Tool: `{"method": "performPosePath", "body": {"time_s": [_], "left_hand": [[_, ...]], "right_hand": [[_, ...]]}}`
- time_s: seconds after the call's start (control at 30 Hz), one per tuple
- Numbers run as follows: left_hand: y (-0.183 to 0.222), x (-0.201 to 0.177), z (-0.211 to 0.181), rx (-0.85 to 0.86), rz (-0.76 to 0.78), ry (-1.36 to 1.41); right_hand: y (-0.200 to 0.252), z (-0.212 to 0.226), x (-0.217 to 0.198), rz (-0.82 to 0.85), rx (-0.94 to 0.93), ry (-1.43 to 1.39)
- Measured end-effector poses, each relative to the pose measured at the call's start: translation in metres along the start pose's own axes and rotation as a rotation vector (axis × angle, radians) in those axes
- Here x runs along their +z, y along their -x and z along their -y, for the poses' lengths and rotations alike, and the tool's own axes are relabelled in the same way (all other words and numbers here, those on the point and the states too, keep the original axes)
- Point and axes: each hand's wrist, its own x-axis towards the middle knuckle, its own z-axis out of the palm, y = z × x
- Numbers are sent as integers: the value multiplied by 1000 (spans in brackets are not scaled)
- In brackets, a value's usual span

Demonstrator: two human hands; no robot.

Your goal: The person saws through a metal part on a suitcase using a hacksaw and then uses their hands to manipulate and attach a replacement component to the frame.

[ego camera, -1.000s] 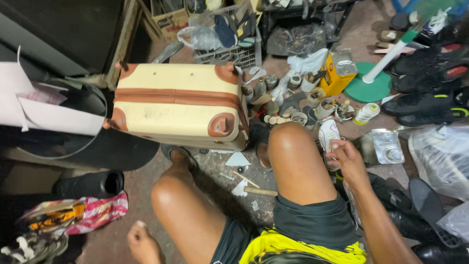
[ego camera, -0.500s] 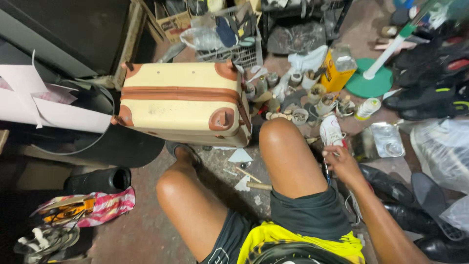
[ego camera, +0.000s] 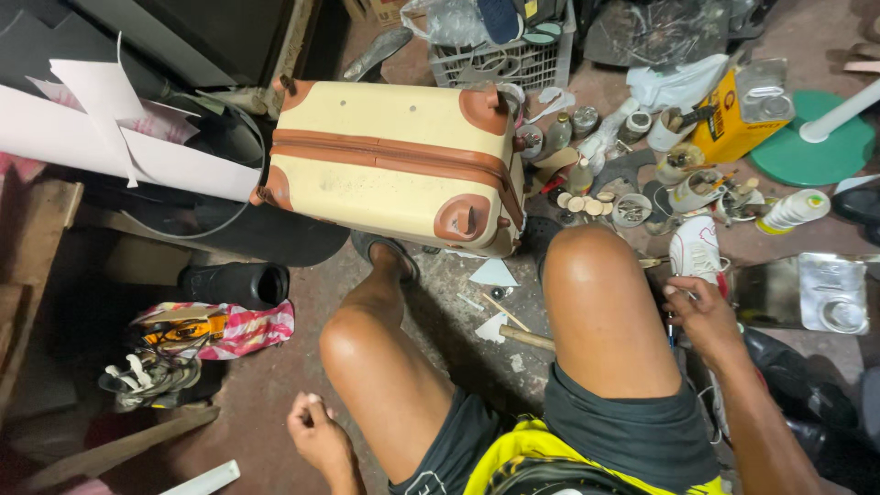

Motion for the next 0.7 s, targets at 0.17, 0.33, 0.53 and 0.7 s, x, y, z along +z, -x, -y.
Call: {"method": "performPosePath", "body": {"time_s": [0.17, 0.33, 0.53, 0.7], "left_hand": [[13, 27, -132, 513, 101, -114], [53, 90, -209, 464, 401, -8], [59, 131, -233, 772, 477, 16], [32, 132, -212, 820, 591, -35]], "right_hand": [[-13, 9, 1, -22, -5, 45], [-11, 52, 18, -24, -50, 36], [-1, 82, 22, -16, -181, 71], [-3, 40, -2, -99, -132, 93]]}}
